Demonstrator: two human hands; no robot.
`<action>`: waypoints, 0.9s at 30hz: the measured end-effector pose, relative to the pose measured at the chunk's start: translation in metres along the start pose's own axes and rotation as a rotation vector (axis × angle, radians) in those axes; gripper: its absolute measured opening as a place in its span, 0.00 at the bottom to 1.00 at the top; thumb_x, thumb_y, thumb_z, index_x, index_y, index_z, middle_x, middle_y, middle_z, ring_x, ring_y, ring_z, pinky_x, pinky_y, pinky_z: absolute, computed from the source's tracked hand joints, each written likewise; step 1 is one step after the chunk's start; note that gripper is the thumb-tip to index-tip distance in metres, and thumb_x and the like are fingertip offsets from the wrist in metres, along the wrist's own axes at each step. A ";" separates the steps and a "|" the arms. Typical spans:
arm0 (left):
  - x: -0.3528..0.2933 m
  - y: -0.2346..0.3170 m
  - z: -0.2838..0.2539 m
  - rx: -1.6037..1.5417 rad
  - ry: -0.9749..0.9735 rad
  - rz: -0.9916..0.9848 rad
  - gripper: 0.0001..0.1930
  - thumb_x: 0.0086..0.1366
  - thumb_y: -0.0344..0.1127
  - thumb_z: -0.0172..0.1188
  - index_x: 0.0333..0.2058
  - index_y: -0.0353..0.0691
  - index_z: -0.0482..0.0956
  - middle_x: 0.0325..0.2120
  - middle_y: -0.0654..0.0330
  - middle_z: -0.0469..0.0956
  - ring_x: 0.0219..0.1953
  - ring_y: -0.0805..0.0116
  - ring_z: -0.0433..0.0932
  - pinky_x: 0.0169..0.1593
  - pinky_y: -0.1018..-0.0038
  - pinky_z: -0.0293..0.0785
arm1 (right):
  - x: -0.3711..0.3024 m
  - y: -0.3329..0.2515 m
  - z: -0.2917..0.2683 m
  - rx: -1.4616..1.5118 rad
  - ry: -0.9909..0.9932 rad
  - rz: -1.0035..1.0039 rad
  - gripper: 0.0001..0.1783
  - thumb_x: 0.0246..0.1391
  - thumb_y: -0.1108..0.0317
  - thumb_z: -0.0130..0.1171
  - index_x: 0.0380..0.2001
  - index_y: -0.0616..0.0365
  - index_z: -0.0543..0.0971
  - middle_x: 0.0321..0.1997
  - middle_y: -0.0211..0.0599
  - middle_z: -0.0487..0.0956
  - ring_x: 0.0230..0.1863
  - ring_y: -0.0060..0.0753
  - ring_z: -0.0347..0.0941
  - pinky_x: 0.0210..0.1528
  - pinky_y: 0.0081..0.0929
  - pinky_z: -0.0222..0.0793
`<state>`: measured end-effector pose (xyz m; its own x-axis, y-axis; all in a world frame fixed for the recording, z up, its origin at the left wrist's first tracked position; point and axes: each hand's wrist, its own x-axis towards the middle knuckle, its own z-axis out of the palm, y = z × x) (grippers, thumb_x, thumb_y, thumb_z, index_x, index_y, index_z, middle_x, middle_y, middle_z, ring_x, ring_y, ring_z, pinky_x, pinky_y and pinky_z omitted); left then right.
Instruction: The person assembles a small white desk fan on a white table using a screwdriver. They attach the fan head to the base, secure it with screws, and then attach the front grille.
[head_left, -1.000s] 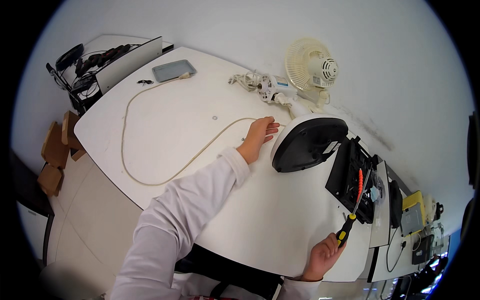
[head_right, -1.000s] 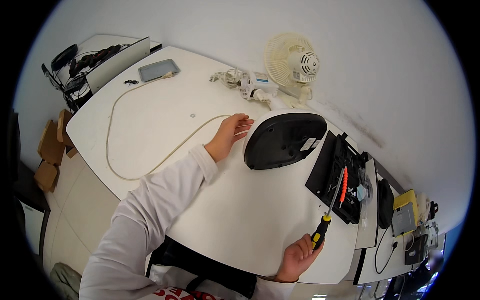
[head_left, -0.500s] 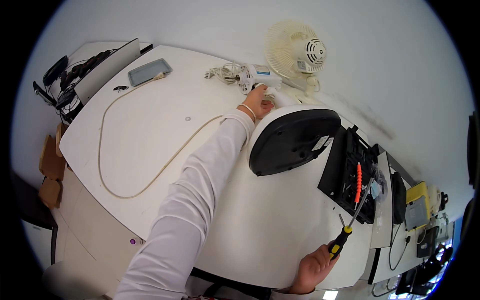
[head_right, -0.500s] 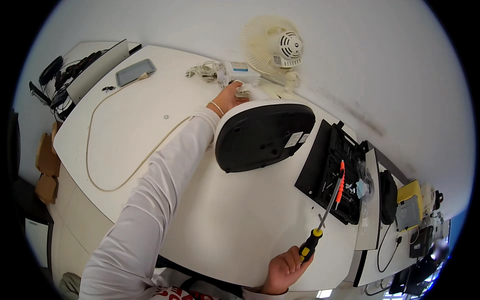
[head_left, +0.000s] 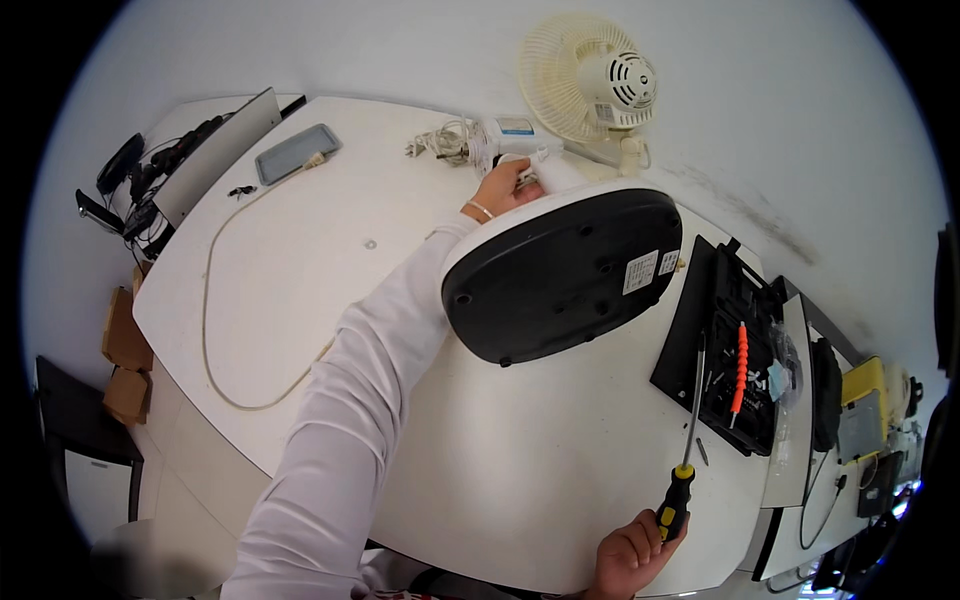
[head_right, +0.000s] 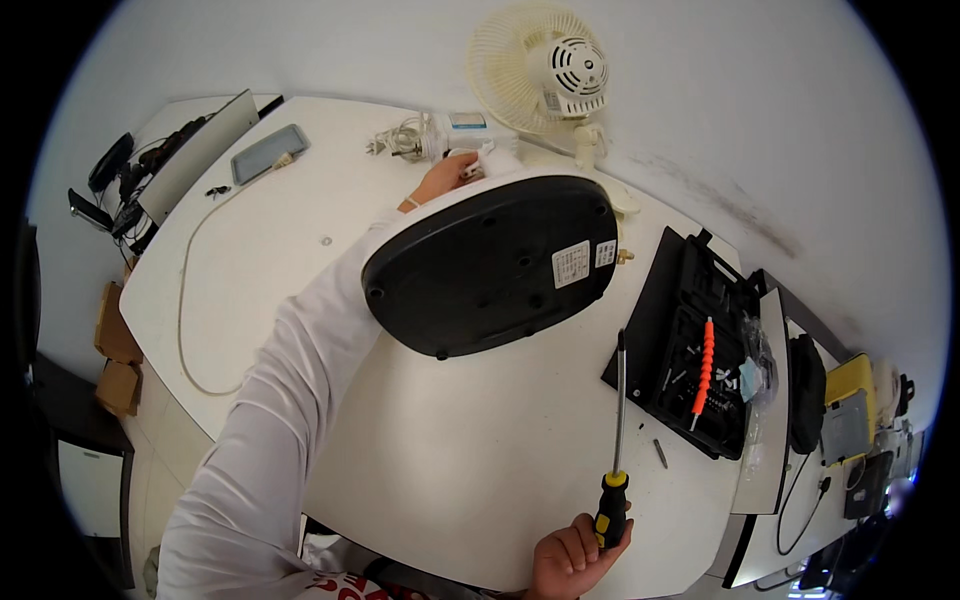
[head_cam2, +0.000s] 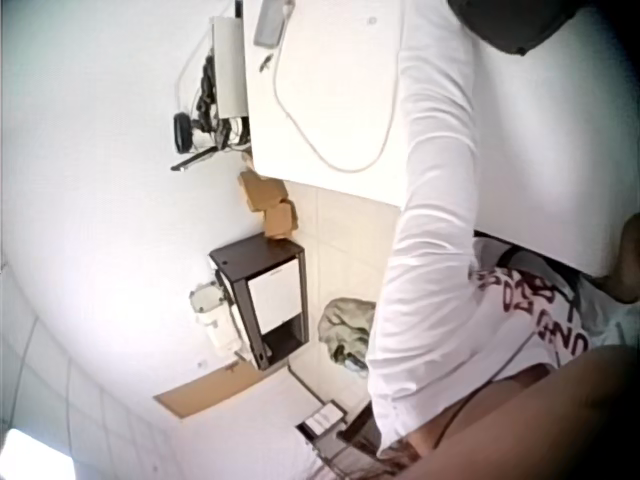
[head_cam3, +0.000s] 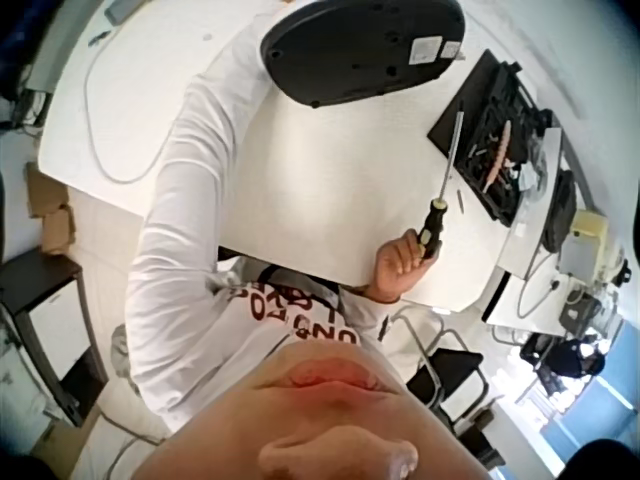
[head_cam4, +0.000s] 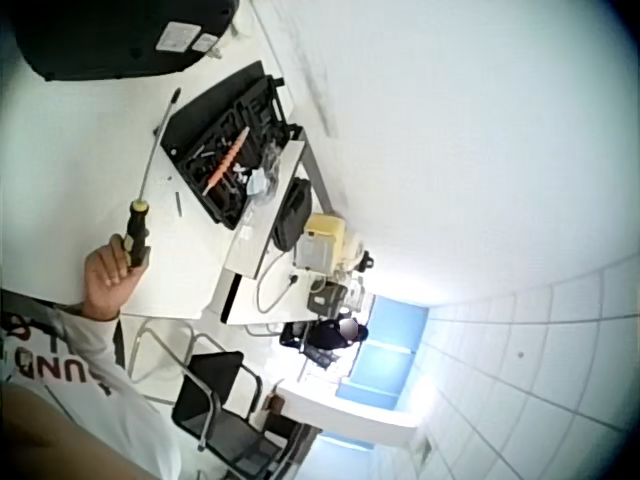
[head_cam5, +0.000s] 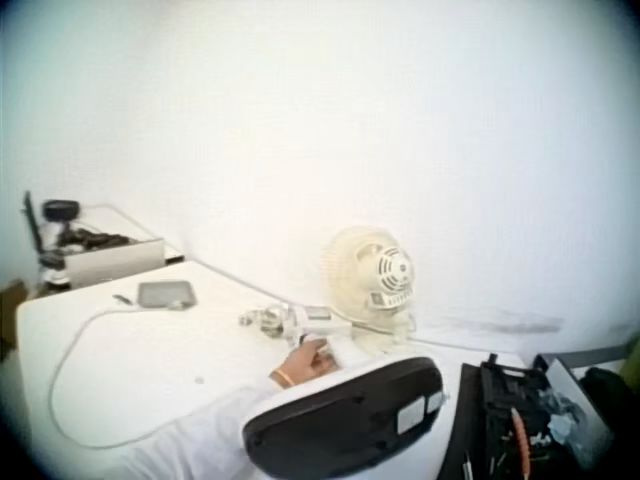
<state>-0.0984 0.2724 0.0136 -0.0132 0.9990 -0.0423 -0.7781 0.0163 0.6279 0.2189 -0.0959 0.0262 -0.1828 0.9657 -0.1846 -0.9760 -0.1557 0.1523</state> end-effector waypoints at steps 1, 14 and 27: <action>-0.005 0.002 0.004 -0.097 0.031 -0.071 0.12 0.63 0.29 0.46 0.44 0.30 0.64 0.42 0.52 0.67 0.41 0.58 0.73 0.46 0.65 0.75 | -0.001 0.000 0.000 -0.001 -0.014 0.005 0.17 0.55 0.60 0.47 0.16 0.55 0.62 0.15 0.27 0.62 0.14 0.20 0.56 0.16 0.18 0.57; -0.045 0.008 0.014 -0.288 0.149 0.012 0.13 0.58 0.26 0.50 0.42 0.29 0.63 0.40 0.50 0.67 0.42 0.53 0.72 0.48 0.60 0.73 | -0.003 0.000 -0.001 -0.147 -0.044 -0.069 0.23 0.60 0.49 0.35 0.51 0.44 0.69 0.14 0.25 0.58 0.11 0.16 0.52 0.11 0.14 0.54; -0.119 0.045 0.063 -0.307 -0.111 0.168 0.15 0.57 0.23 0.51 0.43 0.29 0.61 0.42 0.48 0.67 0.44 0.50 0.71 0.50 0.60 0.72 | -0.007 0.004 0.000 -0.141 -0.168 -0.073 0.21 0.58 0.46 0.38 0.45 0.43 0.73 0.13 0.24 0.56 0.10 0.15 0.50 0.10 0.11 0.52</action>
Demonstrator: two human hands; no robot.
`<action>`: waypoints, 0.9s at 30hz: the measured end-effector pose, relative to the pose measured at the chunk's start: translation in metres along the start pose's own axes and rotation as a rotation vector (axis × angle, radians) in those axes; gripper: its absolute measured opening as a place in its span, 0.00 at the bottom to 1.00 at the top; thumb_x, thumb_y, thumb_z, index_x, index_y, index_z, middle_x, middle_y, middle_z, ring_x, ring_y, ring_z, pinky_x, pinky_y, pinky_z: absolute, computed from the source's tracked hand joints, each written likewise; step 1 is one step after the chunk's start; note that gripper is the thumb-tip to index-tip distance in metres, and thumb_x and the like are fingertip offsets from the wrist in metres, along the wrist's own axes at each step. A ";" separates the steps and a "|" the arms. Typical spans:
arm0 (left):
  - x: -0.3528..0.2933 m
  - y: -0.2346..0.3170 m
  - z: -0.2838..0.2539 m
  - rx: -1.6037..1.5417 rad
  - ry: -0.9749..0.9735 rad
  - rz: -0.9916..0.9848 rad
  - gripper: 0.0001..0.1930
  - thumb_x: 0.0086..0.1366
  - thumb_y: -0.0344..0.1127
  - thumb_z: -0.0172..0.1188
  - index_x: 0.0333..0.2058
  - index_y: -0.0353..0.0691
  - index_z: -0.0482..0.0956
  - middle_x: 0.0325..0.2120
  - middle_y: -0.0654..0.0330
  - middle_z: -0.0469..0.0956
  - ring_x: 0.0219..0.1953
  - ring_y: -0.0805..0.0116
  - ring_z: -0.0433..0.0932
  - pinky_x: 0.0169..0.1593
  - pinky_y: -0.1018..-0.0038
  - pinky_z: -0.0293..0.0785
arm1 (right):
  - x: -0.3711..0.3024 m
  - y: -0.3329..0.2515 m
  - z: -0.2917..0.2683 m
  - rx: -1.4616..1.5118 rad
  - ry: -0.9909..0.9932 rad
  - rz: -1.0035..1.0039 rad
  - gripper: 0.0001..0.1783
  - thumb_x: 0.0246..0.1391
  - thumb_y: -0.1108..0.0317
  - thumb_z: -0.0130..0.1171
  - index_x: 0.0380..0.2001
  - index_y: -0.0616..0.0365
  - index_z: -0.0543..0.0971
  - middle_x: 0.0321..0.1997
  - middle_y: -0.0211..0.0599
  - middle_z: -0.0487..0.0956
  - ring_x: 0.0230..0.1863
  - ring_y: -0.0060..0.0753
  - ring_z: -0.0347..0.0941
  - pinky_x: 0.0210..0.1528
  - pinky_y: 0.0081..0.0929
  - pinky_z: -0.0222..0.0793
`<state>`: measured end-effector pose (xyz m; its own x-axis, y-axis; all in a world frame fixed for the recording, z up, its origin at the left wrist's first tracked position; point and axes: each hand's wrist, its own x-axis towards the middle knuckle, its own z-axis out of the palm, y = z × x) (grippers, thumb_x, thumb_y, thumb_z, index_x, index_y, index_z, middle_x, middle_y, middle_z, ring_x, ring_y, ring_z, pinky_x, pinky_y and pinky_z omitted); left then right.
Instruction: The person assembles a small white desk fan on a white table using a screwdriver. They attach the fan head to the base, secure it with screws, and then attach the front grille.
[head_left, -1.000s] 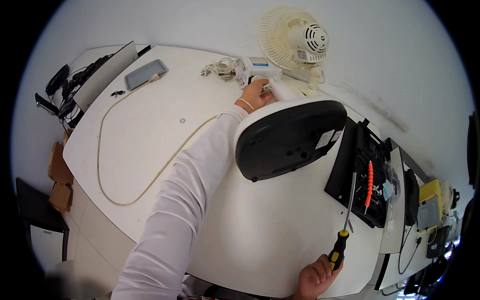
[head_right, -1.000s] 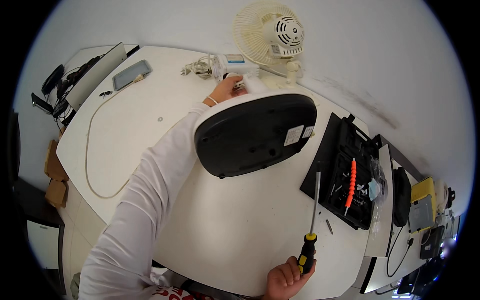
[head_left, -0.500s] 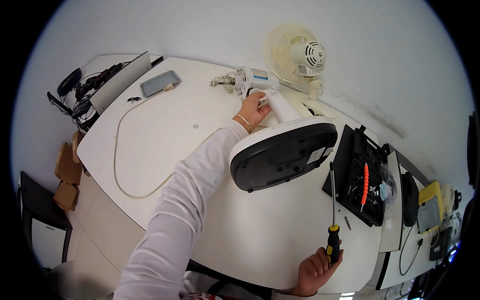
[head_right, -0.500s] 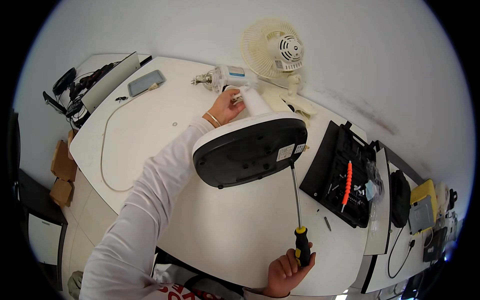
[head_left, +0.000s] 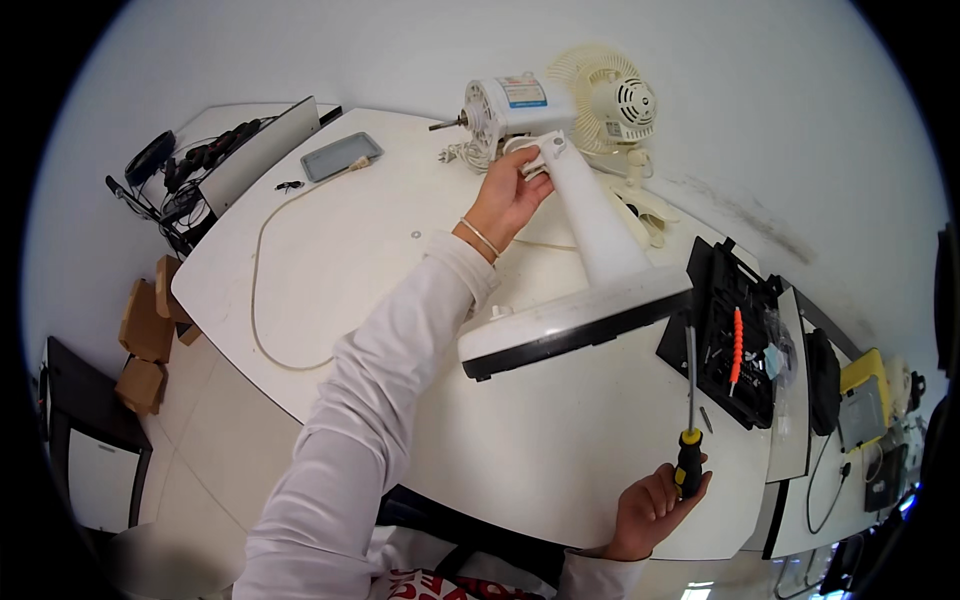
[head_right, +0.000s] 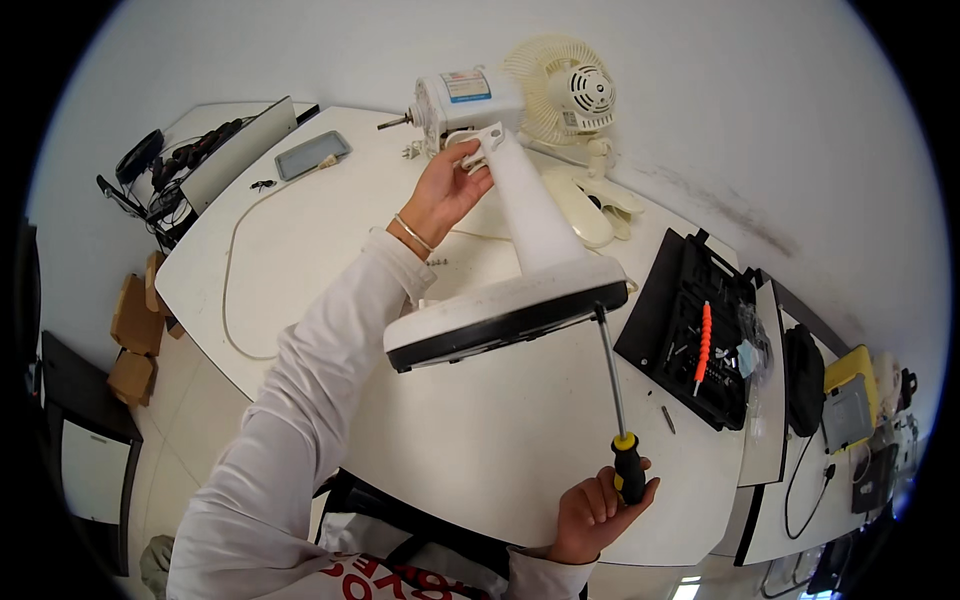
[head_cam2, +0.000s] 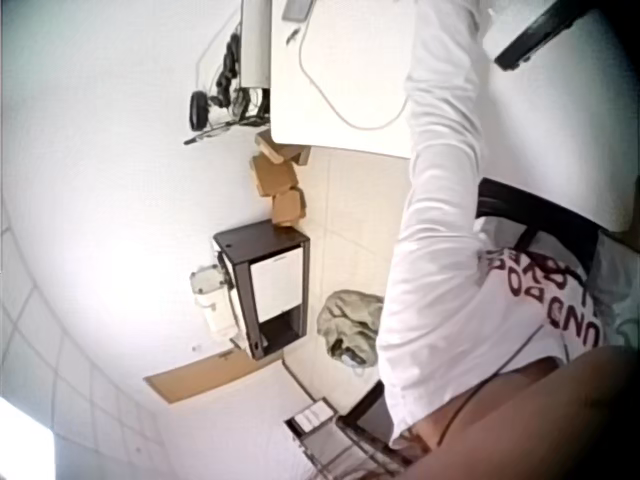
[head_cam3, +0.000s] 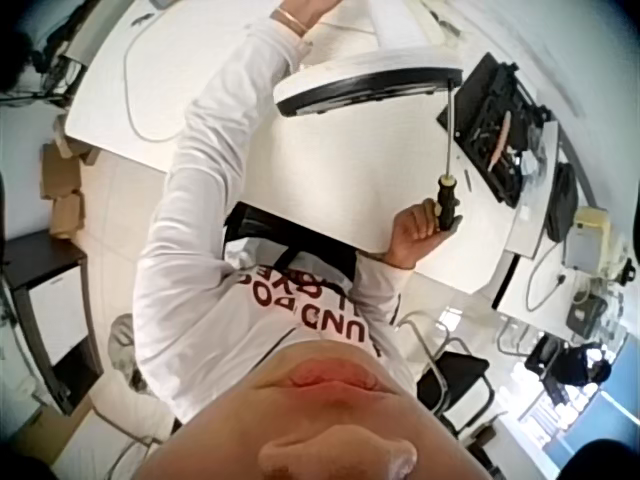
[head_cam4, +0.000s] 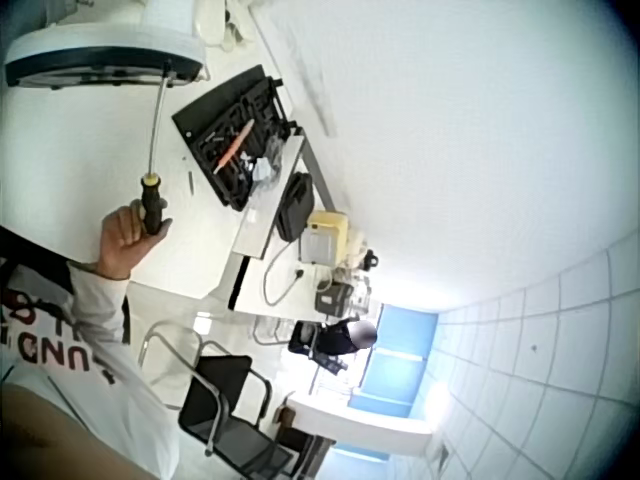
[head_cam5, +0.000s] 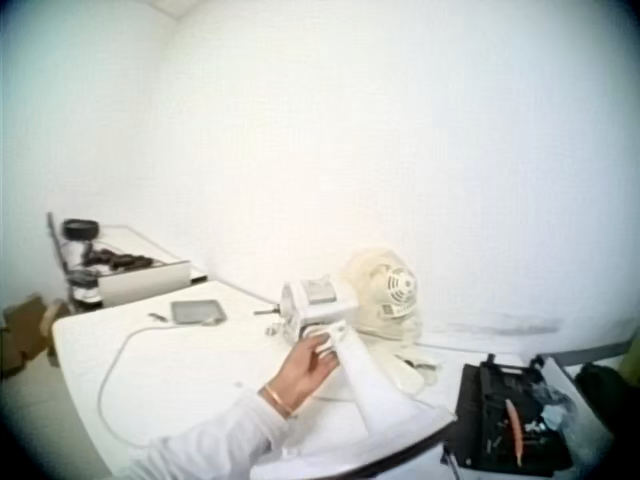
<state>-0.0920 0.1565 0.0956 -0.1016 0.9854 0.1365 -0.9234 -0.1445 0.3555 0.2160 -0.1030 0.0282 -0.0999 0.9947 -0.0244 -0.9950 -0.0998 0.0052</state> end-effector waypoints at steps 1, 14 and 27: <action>-0.003 0.000 0.005 0.007 -0.025 0.009 0.15 0.57 0.24 0.51 0.43 0.29 0.61 0.42 0.48 0.67 0.44 0.50 0.71 0.50 0.60 0.72 | 0.001 -0.001 -0.003 -0.001 -0.043 -0.013 0.21 0.58 0.46 0.40 0.44 0.43 0.74 0.13 0.23 0.59 0.11 0.15 0.51 0.11 0.11 0.53; -0.038 -0.012 0.052 0.082 -0.131 0.158 0.20 0.57 0.23 0.52 0.47 0.41 0.58 0.45 0.52 0.66 0.45 0.52 0.71 0.47 0.59 0.74 | -0.008 -0.043 0.017 0.004 -0.498 -0.249 0.19 0.50 0.61 0.57 0.44 0.54 0.71 0.43 0.26 0.74 0.24 0.18 0.70 0.26 0.13 0.71; -0.057 -0.030 0.076 0.268 -0.109 0.461 0.25 0.55 0.22 0.55 0.48 0.48 0.55 0.42 0.58 0.69 0.42 0.62 0.72 0.40 0.64 0.73 | -0.026 -0.053 0.009 0.020 -0.515 -0.244 0.20 0.48 0.59 0.59 0.44 0.53 0.71 0.45 0.28 0.73 0.33 0.27 0.70 0.32 0.21 0.71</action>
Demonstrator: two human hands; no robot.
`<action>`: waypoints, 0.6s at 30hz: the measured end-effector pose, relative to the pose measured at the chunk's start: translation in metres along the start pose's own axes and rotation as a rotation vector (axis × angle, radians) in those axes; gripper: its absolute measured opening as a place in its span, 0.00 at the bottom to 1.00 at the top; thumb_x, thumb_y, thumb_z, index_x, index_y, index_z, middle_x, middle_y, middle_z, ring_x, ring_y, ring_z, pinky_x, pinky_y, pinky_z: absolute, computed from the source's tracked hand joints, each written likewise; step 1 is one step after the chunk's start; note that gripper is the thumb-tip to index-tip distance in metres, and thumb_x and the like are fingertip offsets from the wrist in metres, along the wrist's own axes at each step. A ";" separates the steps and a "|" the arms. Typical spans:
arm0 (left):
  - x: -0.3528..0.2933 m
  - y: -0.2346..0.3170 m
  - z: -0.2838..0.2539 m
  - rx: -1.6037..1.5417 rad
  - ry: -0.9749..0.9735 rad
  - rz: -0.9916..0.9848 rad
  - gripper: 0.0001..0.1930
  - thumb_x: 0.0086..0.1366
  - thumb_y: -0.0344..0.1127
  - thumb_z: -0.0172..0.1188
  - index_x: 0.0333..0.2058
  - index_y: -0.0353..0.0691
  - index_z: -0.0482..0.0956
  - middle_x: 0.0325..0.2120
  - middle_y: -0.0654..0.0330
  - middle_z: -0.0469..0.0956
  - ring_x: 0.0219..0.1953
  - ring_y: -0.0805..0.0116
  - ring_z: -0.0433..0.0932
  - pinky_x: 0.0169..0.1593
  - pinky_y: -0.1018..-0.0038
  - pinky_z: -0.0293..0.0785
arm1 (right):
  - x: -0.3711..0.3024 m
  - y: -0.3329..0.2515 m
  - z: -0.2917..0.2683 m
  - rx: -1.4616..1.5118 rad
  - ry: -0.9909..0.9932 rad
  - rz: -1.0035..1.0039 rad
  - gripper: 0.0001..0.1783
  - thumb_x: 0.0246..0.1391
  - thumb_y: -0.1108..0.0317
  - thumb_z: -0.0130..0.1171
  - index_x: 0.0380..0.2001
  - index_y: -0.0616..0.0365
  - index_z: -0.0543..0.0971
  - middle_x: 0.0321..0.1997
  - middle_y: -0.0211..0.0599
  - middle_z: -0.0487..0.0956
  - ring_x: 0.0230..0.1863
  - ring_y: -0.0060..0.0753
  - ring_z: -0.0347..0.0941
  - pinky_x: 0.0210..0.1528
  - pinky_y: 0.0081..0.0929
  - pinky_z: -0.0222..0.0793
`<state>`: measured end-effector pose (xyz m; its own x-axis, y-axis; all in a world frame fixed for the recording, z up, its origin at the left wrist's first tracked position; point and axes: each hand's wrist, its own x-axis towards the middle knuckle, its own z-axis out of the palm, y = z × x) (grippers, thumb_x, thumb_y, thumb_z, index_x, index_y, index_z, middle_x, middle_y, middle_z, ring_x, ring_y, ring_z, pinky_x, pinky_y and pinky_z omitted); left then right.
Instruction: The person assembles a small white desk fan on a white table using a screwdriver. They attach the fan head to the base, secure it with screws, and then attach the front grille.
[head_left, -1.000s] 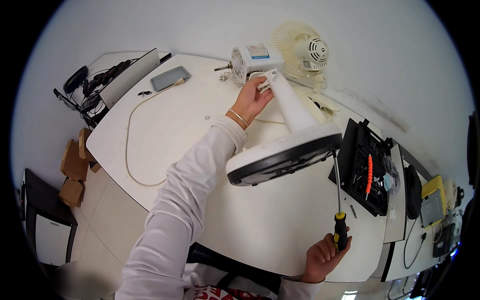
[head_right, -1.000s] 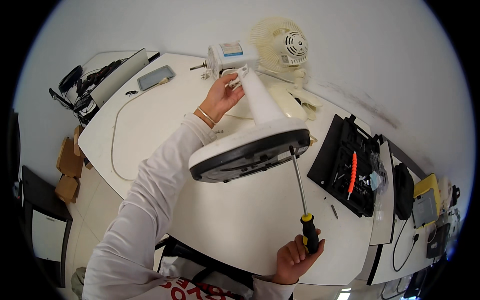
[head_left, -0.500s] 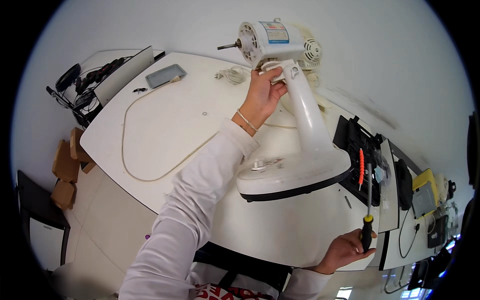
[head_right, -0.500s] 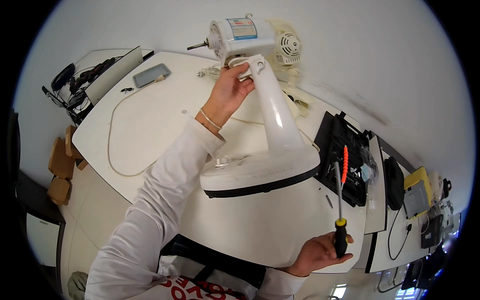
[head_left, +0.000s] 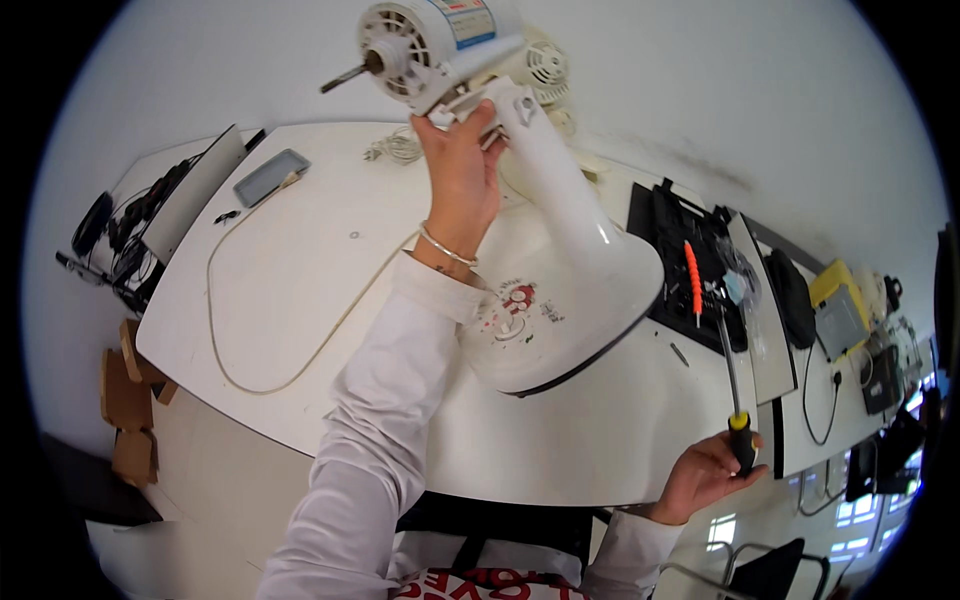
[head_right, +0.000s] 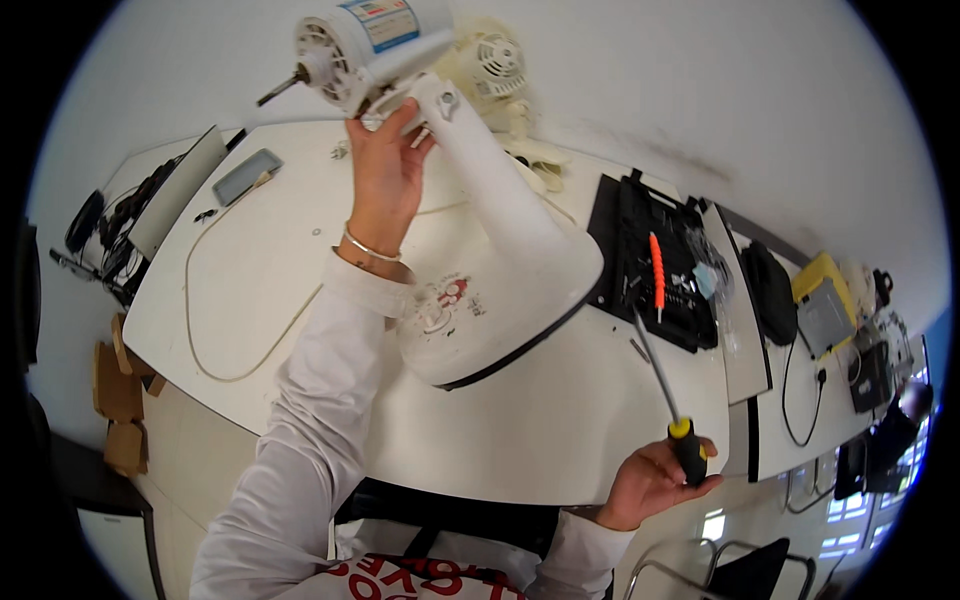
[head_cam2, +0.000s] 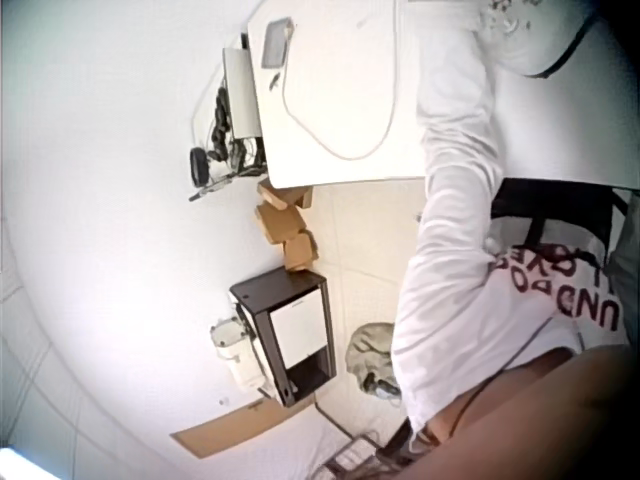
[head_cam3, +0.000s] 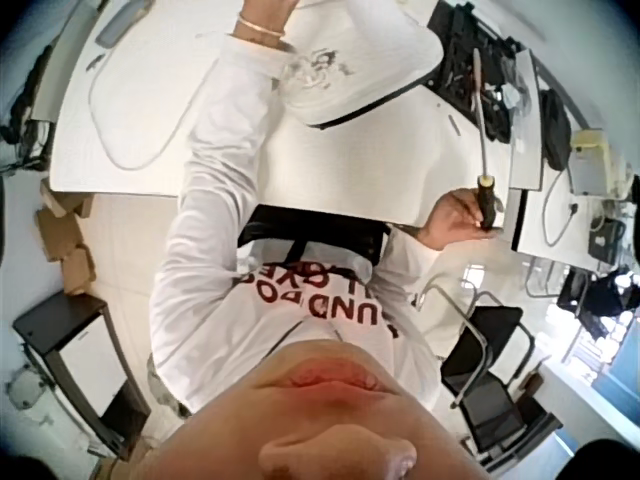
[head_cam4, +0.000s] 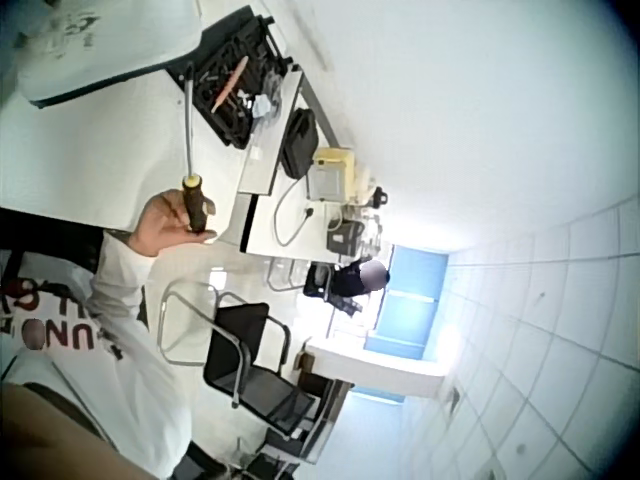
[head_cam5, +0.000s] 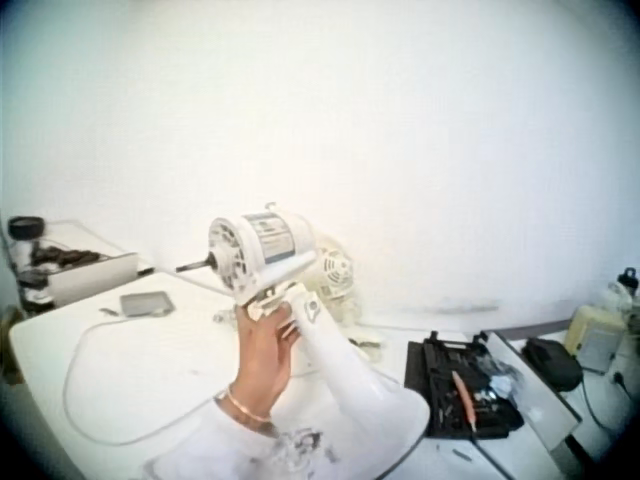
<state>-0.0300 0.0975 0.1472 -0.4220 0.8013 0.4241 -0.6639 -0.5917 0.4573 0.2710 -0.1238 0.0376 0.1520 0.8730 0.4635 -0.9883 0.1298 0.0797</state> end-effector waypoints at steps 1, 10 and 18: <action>-0.001 -0.002 0.003 0.024 0.004 0.044 0.25 0.55 0.22 0.55 0.47 0.48 0.55 0.42 0.59 0.69 0.41 0.63 0.72 0.40 0.64 0.72 | 0.000 -0.001 0.001 -0.006 -0.017 0.001 0.20 0.47 0.60 0.60 0.44 0.52 0.71 0.45 0.28 0.73 0.34 0.27 0.69 0.32 0.21 0.71; -0.007 -0.024 0.021 0.193 -0.100 0.363 0.29 0.53 0.20 0.55 0.49 0.43 0.51 0.46 0.57 0.65 0.45 0.67 0.68 0.39 0.71 0.68 | -0.008 -0.039 0.010 -0.138 0.011 -0.134 0.18 0.45 0.66 0.63 0.41 0.49 0.72 0.37 0.28 0.69 0.33 0.26 0.64 0.30 0.17 0.70; -0.017 -0.058 0.036 0.384 -0.126 0.485 0.27 0.53 0.20 0.55 0.49 0.39 0.52 0.46 0.55 0.65 0.45 0.69 0.68 0.35 0.76 0.68 | -0.018 -0.053 0.005 -0.206 0.057 -0.137 0.17 0.46 0.64 0.62 0.41 0.49 0.72 0.36 0.27 0.69 0.31 0.24 0.63 0.28 0.14 0.69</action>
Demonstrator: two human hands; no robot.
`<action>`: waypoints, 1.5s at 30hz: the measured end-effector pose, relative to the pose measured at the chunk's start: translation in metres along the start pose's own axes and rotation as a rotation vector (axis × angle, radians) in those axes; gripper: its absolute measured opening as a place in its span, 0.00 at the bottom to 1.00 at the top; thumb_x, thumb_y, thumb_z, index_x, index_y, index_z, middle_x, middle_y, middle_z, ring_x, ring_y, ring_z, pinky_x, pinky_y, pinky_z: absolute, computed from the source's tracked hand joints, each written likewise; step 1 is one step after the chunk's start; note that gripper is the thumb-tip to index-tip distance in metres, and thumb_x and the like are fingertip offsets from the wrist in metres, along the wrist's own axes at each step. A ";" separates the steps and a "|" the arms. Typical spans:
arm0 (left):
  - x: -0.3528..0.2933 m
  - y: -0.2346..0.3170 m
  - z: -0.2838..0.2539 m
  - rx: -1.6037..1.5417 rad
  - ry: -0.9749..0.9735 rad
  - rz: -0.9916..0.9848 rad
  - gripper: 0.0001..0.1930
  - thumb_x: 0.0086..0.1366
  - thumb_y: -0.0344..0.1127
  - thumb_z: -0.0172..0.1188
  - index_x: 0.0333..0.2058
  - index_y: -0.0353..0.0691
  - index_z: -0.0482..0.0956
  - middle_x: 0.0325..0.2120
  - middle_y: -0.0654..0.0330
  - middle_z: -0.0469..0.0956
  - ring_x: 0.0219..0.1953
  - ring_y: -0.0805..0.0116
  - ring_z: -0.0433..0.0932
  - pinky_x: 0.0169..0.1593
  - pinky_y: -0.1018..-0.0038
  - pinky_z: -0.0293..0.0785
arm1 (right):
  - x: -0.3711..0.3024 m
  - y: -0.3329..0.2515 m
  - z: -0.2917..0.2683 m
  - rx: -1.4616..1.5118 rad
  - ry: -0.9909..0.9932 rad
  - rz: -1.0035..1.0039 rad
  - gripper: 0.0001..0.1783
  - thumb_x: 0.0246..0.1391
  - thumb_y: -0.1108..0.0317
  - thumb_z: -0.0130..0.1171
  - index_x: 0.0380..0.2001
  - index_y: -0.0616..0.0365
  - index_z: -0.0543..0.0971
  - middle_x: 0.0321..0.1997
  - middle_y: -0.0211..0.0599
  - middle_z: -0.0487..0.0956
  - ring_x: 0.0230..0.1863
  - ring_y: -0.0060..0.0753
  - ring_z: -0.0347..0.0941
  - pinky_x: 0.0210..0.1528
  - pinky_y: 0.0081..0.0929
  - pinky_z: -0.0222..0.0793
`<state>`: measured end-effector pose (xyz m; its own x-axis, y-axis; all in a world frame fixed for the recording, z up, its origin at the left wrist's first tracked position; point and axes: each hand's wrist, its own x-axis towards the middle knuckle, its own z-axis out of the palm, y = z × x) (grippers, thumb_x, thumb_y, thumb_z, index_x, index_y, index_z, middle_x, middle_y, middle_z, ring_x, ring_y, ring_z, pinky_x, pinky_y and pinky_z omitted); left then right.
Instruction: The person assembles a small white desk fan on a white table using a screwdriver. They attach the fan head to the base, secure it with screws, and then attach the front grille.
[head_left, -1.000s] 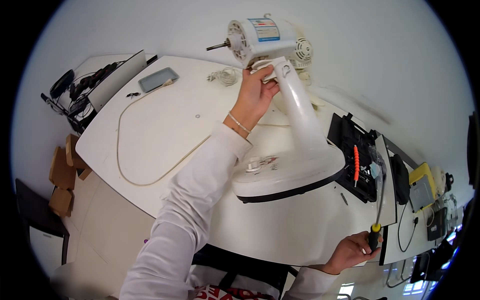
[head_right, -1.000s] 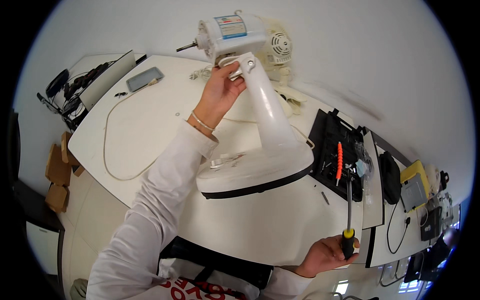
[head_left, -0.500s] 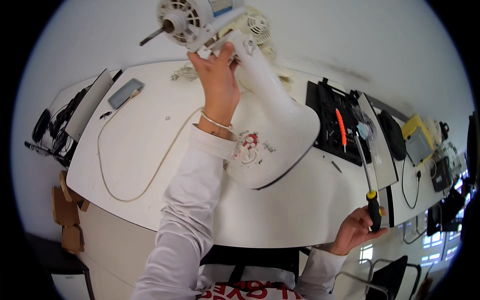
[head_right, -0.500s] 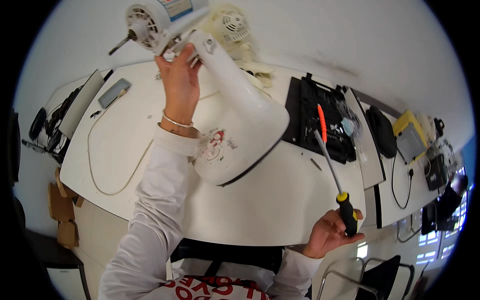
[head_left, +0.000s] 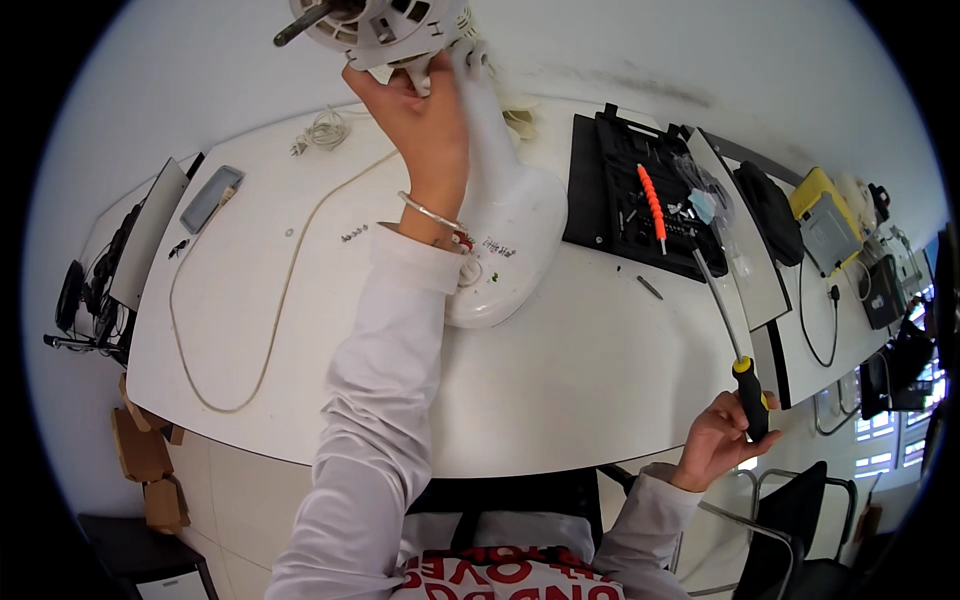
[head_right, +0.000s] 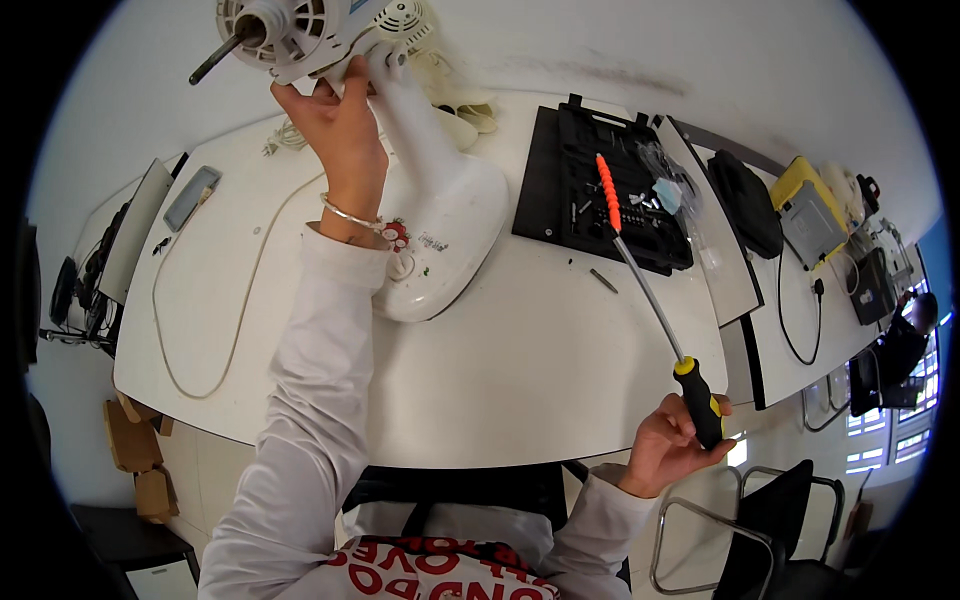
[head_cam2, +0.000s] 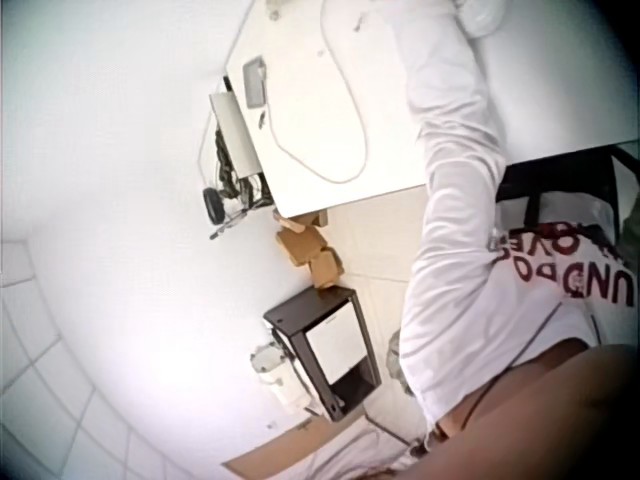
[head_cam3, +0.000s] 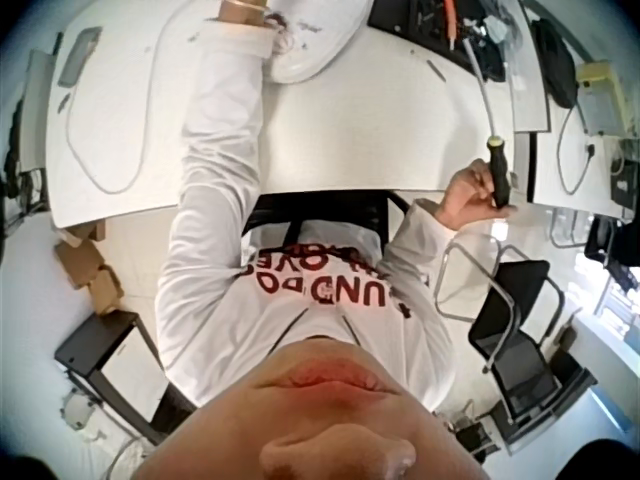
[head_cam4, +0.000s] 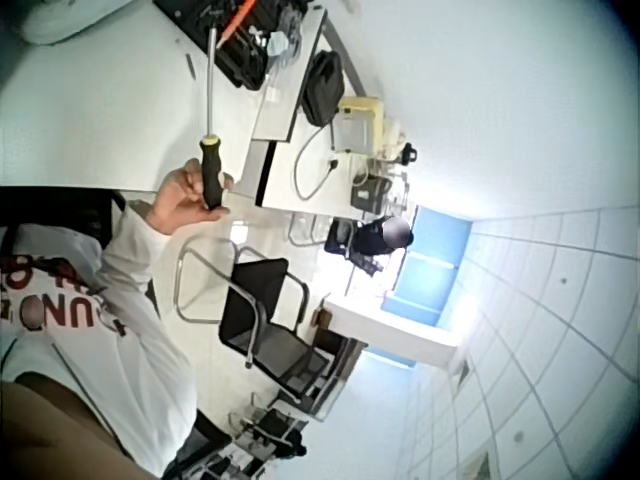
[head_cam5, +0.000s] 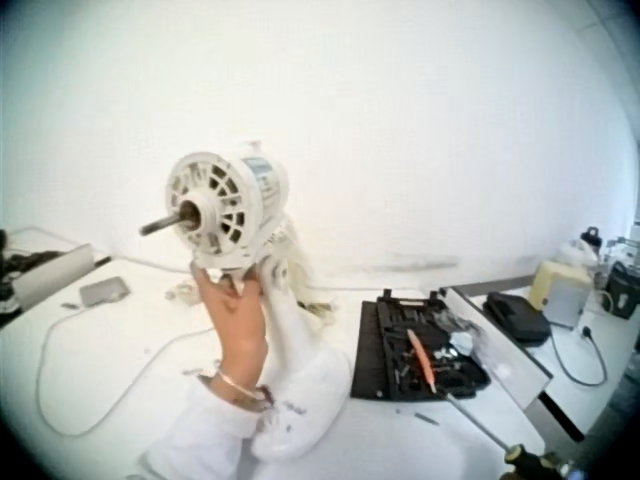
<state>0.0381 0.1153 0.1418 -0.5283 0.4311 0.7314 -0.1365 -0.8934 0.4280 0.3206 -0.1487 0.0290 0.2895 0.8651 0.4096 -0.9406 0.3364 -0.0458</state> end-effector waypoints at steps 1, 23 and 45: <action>-0.003 -0.001 0.003 0.025 -0.004 0.000 0.27 0.53 0.20 0.55 0.49 0.38 0.52 0.47 0.55 0.64 0.45 0.68 0.68 0.36 0.76 0.68 | -0.001 -0.002 -0.002 0.004 -0.003 0.004 0.17 0.46 0.63 0.62 0.41 0.49 0.72 0.36 0.27 0.69 0.31 0.24 0.63 0.28 0.14 0.69; -0.018 -0.005 0.015 0.182 -0.099 -0.052 0.35 0.49 0.24 0.59 0.55 0.35 0.51 0.50 0.52 0.60 0.51 0.62 0.63 0.54 0.71 0.59 | -0.017 -0.017 -0.032 -0.105 0.097 0.003 0.18 0.48 0.56 0.60 0.40 0.47 0.68 0.37 0.35 0.68 0.26 0.21 0.61 0.21 0.10 0.59; -0.003 0.028 -0.003 0.347 -0.321 -0.156 0.30 0.48 0.38 0.67 0.44 0.30 0.62 0.43 0.49 0.69 0.48 0.63 0.67 0.52 0.71 0.60 | -0.025 -0.007 -0.036 -0.240 0.278 0.023 0.17 0.53 0.52 0.53 0.41 0.48 0.67 0.33 0.35 0.70 0.23 0.21 0.60 0.23 0.09 0.60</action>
<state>0.0331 0.0886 0.1498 -0.2314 0.6224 0.7477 0.1221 -0.7439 0.6571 0.3264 -0.1592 -0.0132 0.3372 0.9303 0.1442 -0.8884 0.3651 -0.2781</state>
